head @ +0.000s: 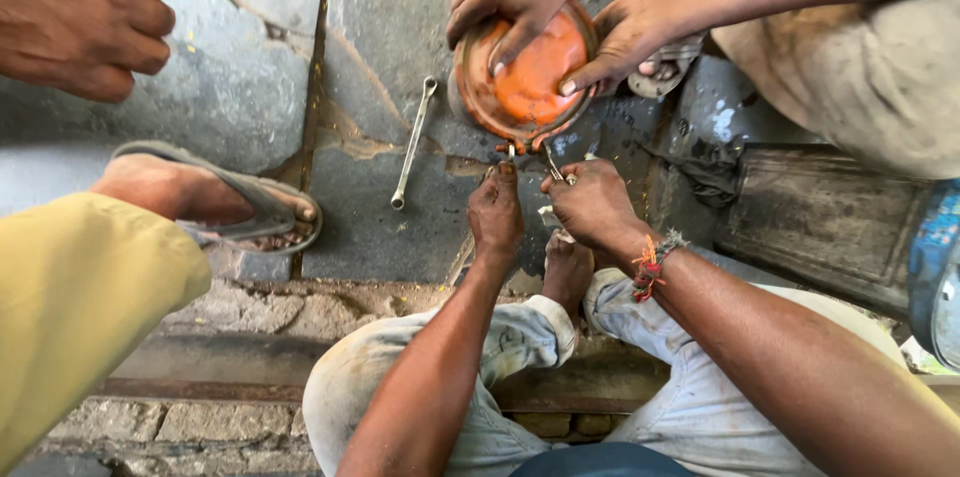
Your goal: The person uses a wrench and pliers to disassemble and manipulate an orange metal machine part. They also use a white cloth to wipe the component while working on a stone floor.
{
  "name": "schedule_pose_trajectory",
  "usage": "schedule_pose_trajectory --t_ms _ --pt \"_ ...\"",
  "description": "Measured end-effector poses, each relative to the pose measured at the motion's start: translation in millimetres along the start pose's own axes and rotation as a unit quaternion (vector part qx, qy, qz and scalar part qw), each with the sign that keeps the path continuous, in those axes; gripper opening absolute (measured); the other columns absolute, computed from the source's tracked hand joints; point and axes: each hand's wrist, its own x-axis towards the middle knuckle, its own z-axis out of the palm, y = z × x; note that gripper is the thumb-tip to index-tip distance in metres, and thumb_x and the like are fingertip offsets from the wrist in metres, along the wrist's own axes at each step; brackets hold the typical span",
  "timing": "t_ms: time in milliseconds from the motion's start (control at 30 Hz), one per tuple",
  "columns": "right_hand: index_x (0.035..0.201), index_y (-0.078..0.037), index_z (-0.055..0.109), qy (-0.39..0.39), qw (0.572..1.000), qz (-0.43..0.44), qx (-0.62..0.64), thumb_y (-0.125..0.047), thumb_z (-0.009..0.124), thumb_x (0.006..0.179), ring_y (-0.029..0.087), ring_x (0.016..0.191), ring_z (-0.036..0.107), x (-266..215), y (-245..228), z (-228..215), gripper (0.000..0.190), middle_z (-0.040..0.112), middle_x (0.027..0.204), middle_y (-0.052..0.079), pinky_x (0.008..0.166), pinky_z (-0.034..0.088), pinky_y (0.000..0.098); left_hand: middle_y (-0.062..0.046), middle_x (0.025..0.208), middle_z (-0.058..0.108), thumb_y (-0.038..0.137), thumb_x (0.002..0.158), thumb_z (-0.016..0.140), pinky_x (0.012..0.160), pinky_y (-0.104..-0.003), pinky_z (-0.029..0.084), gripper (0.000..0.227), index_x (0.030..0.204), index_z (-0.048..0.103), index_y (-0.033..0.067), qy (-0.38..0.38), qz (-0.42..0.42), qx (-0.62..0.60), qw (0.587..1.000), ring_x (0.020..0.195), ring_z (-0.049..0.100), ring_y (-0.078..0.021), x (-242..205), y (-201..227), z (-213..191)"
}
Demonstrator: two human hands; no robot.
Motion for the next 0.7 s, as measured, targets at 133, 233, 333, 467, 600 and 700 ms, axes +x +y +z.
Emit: schedule_pose_trajectory --t_ms 133,233,333,467,600,700 --pt "0.098 -0.013 0.077 0.031 0.982 0.163 0.09 -0.024 0.06 0.089 0.035 0.075 0.074 -22 -22 19 0.022 0.074 0.088 0.019 0.075 0.057 0.0452 -0.004 0.057 0.045 0.062 0.098 0.059 0.054 -0.042 0.037 0.07 0.063 0.052 0.0015 0.02 -0.021 0.016 0.999 0.06 0.04 -0.0158 -12 9 2" --pt "0.103 -0.006 0.071 0.092 0.985 0.08 0.124 -0.02 0.06 0.09 0.035 0.08 0.074 -29 -20 38 0.022 0.073 0.086 0.021 0.073 0.056 0.0461 -0.007 0.055 0.048 0.057 0.098 0.059 0.055 -0.044 0.039 0.066 0.066 0.057 -0.0003 0.013 -0.056 0.052 0.997 0.059 0.042 -0.0167 -13 21 3" --pt "0.103 -0.004 0.071 0.121 0.984 0.083 0.102 -0.021 0.061 0.101 0.041 0.08 0.069 -29 6 72 0.02 0.073 0.087 0.023 0.072 0.053 0.0502 -0.01 0.055 0.05 0.055 0.099 0.055 0.056 -0.044 0.042 0.064 0.069 0.06 -0.0009 0.004 -0.052 0.083 0.995 0.058 0.045 -0.0176 -19 32 6" --pt "0.1 -0.003 0.066 0.118 0.961 0.144 0.204 -0.026 0.063 0.101 0.037 0.074 0.071 -14 51 140 0.023 0.072 0.084 0.021 0.065 0.053 0.0482 -0.011 0.054 0.052 0.057 0.098 0.054 0.054 -0.046 0.042 0.067 0.068 0.062 -0.0023 -0.01 -0.077 0.088 0.993 0.056 0.046 -0.0184 -27 41 0" --pt "0.107 0.003 0.061 0.192 0.976 0.019 0.104 -0.018 0.062 0.098 0.043 0.071 0.065 25 76 177 0.023 0.067 0.08 0.024 0.064 0.051 0.0505 -0.01 0.055 0.054 0.06 0.1 0.051 0.055 -0.046 0.042 0.072 0.066 0.062 -0.0027 -0.023 -0.12 0.177 0.977 0.054 0.05 -0.0211 -29 45 3" --pt "0.112 0.003 0.059 0.166 0.976 -0.018 0.137 -0.018 0.063 0.091 0.045 0.074 0.066 15 73 159 0.029 0.068 0.081 0.025 0.064 0.052 0.0518 -0.011 0.058 0.054 0.056 0.102 0.052 0.056 -0.048 0.042 0.07 0.067 0.063 -0.0035 -0.011 -0.143 0.095 0.985 0.058 0.049 -0.0212 -28 44 4"
